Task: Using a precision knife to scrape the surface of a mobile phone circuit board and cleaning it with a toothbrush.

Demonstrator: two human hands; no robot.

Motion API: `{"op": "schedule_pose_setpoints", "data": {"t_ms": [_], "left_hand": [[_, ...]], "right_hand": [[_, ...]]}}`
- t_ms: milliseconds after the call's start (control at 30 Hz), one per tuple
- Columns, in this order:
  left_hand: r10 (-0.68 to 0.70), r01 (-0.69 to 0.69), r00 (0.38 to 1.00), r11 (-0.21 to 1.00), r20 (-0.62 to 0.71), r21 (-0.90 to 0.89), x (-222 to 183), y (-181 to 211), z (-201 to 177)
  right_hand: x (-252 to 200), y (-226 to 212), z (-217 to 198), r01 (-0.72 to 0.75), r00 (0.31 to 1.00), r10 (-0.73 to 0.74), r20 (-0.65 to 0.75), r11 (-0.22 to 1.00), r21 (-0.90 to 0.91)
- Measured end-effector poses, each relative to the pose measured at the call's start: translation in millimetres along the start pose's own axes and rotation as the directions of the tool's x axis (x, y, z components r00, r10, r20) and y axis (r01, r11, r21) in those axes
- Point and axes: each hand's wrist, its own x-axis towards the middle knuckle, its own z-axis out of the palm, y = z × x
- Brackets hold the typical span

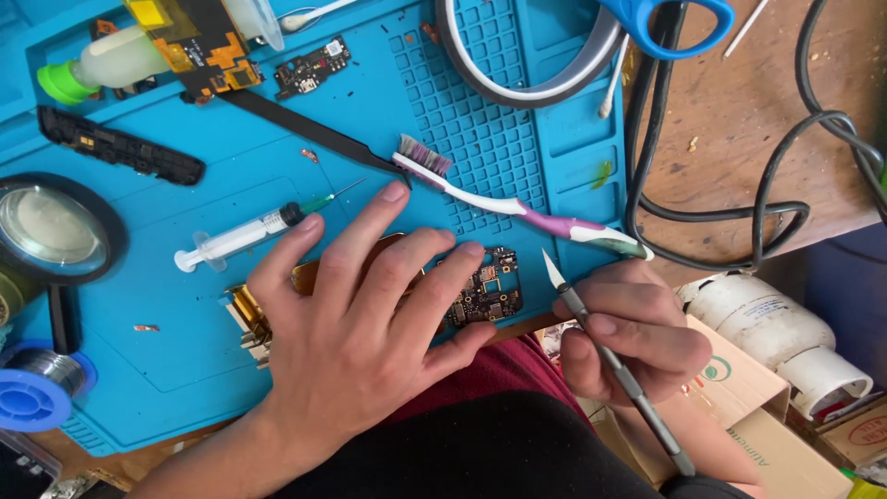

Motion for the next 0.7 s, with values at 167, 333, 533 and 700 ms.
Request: {"op": "schedule_pose_setpoints", "data": {"t_ms": [167, 333, 533, 700], "left_hand": [[0.005, -0.005, 1.0, 1.0, -0.019, 0.02, -2.8, -2.0, 1.6], [0.017, -0.016, 0.999, 1.0, -0.038, 0.026, -3.9, -4.2, 1.9], [0.021, -0.02, 0.999, 0.999, -0.034, 0.034, -3.8, -4.4, 2.5], [0.011, -0.01, 1.0, 1.0, -0.026, 0.029, -2.2, -3.5, 2.0]], "right_hand": [[-1.8, -7.8, 4.6, -0.053, 0.997, 0.061, 0.052, 0.989, -0.137], [2.9, -10.0, 6.4, -0.02, 0.992, 0.044, 0.12, 0.981, -0.191], [4.7, -11.7, 11.5, 0.011, 0.992, 0.02, 0.123, 0.971, -0.241], [7.0, -14.9, 12.0, 0.011, 0.987, 0.036, 0.156, 0.957, -0.29]]}}
